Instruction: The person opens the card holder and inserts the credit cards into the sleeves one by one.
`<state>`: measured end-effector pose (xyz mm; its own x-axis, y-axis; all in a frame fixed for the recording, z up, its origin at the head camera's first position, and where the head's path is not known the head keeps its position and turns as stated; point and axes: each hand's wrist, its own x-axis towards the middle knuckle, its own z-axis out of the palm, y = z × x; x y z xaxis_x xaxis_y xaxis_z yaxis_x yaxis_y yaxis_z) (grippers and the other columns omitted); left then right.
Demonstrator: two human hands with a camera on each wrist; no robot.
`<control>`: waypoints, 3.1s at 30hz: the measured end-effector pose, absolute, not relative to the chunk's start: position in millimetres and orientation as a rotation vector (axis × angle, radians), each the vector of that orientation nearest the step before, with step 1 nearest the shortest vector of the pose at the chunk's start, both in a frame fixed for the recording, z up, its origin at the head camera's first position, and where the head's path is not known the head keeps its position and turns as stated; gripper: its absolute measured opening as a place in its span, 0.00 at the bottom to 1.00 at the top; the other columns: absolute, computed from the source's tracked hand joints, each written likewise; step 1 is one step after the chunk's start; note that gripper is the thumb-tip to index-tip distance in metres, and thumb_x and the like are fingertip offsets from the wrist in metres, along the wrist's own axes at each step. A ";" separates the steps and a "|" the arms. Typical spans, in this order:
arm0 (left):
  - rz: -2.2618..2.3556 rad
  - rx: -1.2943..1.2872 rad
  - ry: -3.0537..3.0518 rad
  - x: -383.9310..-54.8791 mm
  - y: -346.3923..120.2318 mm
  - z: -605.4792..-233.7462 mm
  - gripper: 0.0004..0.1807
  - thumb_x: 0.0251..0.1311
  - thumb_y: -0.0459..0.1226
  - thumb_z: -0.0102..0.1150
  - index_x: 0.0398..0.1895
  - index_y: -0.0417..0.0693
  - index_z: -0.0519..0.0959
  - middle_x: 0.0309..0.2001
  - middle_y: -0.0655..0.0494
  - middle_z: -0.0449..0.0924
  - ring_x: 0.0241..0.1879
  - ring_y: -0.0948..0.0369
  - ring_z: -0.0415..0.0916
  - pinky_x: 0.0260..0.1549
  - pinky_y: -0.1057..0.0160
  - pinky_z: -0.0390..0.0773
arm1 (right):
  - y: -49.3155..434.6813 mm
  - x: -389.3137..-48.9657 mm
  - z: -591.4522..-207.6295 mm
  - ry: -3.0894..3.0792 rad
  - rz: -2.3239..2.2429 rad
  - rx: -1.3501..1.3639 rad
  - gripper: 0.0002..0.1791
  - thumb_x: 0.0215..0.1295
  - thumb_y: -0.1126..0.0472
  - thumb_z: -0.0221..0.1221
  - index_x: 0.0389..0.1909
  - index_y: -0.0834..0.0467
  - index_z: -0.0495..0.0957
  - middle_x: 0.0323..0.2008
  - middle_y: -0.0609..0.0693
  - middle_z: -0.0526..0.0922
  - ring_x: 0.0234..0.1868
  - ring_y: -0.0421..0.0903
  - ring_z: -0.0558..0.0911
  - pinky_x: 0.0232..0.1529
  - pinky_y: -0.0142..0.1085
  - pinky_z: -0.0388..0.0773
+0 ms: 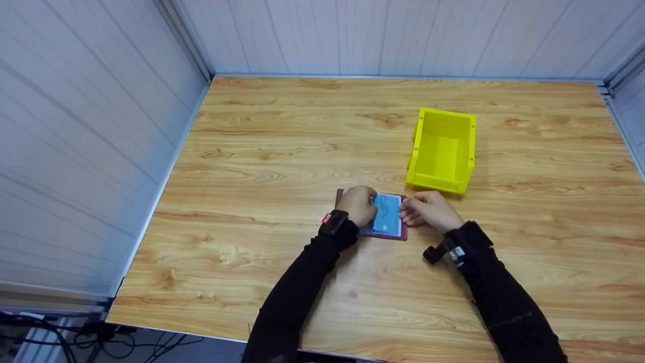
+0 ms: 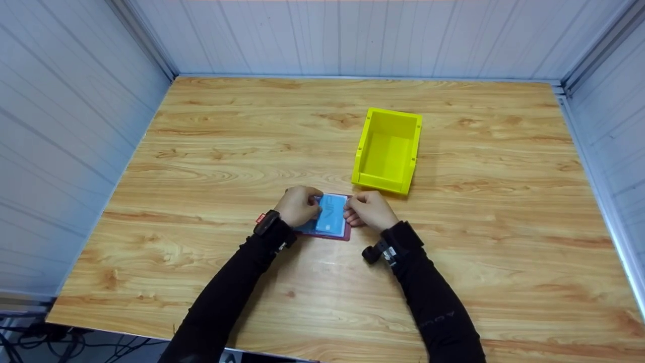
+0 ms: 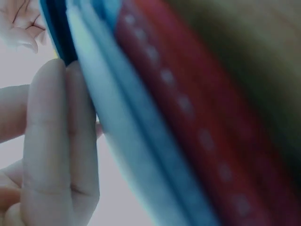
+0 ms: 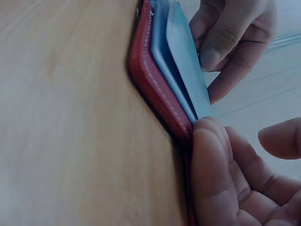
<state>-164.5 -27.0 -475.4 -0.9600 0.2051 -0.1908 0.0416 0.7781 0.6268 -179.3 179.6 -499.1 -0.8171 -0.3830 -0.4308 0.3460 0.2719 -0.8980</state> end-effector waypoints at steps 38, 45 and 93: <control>1.156 -0.078 2.584 -142.6 -103.3 -478.1 0.30 0.55 0.41 0.69 0.59 0.37 0.73 0.40 0.51 0.80 0.38 0.58 0.76 0.38 0.63 0.78 | 215.3 -178.9 -487.7 2.469 -0.888 -0.395 0.07 0.64 0.59 0.60 0.35 0.61 0.79 0.26 0.49 0.79 0.25 0.42 0.74 0.26 0.32 0.72; 1.252 -0.121 2.487 -145.0 -103.1 -480.1 0.29 0.53 0.39 0.70 0.57 0.38 0.73 0.38 0.51 0.80 0.33 0.60 0.77 0.30 0.67 0.78 | 213.0 -180.8 -491.7 2.396 -0.983 -0.374 0.05 0.64 0.64 0.59 0.35 0.63 0.78 0.26 0.49 0.79 0.26 0.42 0.75 0.27 0.31 0.74; -0.105 0.472 3.107 -111.5 34.0 -482.3 0.28 0.56 0.51 0.60 0.53 0.42 0.79 0.45 0.53 0.69 0.40 0.60 0.73 0.24 0.68 0.79 | 200.7 -175.1 -498.2 2.427 -1.053 -0.463 0.04 0.63 0.65 0.60 0.35 0.63 0.80 0.26 0.51 0.82 0.26 0.42 0.76 0.27 0.29 0.73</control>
<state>-111.5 34.0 -482.3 -0.9549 0.2968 -0.0071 0.2966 0.9527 -0.0665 -175.1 200.7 -498.2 -0.8417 -0.4681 -0.2691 -0.1233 0.6518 -0.7483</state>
